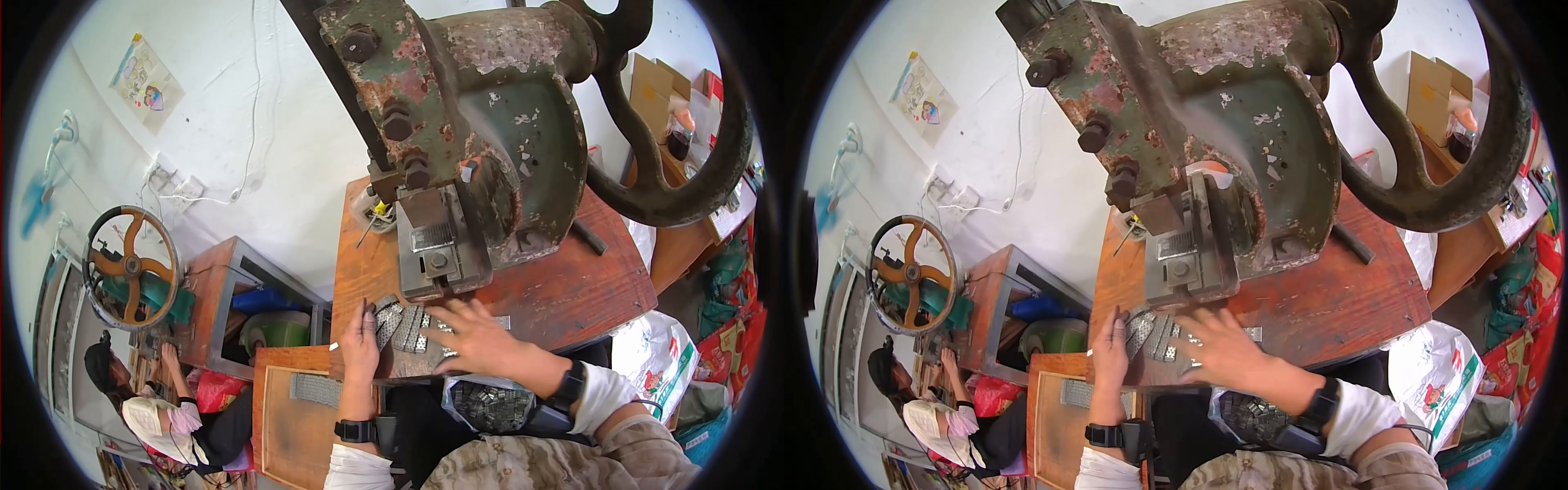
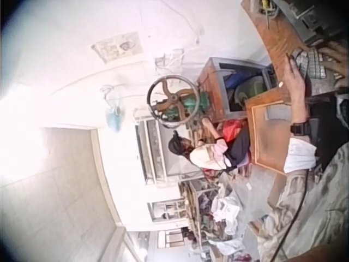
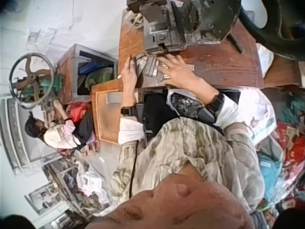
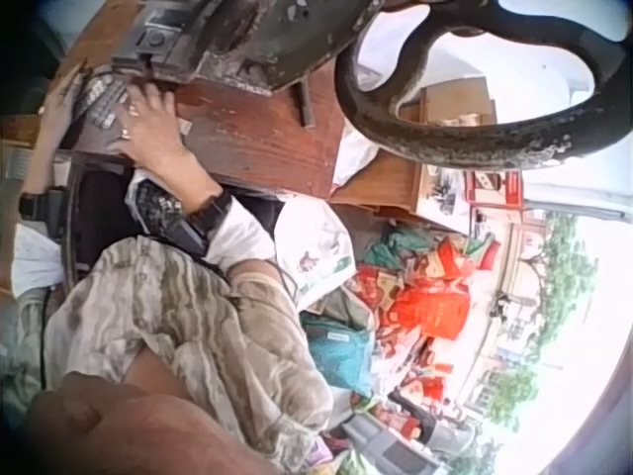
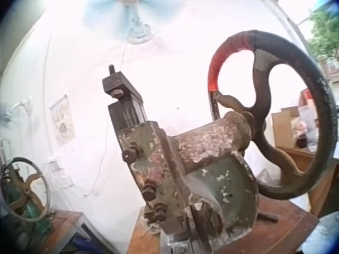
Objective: Operating a manual press machine to shape or assemble rows of small metal clips.
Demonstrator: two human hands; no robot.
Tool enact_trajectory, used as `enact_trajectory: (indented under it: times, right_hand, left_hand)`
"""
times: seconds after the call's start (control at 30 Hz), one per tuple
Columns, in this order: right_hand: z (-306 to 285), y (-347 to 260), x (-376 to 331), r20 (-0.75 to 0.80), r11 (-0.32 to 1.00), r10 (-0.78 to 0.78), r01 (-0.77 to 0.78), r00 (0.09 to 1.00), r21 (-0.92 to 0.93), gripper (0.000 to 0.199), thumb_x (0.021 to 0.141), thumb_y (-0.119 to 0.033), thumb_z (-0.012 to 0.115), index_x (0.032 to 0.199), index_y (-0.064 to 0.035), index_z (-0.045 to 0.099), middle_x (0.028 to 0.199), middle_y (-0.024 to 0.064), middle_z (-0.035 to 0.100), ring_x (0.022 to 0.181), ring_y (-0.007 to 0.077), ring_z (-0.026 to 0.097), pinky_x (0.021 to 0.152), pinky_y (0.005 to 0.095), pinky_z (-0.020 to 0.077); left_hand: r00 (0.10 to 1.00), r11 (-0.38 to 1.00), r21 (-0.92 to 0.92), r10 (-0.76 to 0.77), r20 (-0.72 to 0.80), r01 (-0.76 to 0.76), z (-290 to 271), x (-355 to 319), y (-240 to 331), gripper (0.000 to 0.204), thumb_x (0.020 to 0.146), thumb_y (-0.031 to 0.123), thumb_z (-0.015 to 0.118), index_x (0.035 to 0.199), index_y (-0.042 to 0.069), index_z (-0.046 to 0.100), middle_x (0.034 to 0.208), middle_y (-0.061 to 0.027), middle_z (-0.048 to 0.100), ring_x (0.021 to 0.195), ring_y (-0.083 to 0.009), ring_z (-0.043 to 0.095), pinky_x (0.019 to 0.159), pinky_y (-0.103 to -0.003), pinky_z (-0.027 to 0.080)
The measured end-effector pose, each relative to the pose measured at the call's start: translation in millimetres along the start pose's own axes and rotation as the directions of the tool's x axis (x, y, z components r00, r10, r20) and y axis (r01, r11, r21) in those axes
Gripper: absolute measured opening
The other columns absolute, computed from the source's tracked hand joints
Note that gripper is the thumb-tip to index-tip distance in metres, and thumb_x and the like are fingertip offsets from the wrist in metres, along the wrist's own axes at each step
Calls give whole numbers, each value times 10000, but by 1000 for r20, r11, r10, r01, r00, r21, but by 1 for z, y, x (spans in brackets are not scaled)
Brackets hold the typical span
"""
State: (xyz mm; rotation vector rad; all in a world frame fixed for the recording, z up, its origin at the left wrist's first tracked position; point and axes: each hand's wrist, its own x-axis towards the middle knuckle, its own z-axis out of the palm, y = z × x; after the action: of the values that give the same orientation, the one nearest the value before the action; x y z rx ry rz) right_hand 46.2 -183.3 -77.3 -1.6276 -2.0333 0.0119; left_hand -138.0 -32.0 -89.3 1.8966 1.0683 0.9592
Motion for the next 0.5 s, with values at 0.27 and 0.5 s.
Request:
enact_trajectory:
  times: [0.27, 0.5]
  right_hand:
    - [-1, -3, -11, 183, 993, 20, 2, 983, -119, 742, 688, -585, 638, 1314, -229, 459, 1395, 132, 342, 1271, 387, 305, 965, 591, 272]
    - [-24, 8, -49, 37, 973, 202, -196, 979, -119, 786, 638, -528, 703, 1275, -122, 484, 1316, 172, 421, 1280, 399, 300, 994, 613, 239]
  left_hand:
    - [938, 844, 424, 241, 250, -330, -7, -14, -13, 549, 853, 253, 586, 1325, 38, 408, 1370, -200, 395, 1301, -378, 308, 1038, -520, 231]
    - [945, 763, 559, 283, 165, -326, 5, -32, 0, 554, 863, 391, 554, 1300, 70, 443, 1411, -190, 334, 1320, -389, 262, 998, -640, 174]
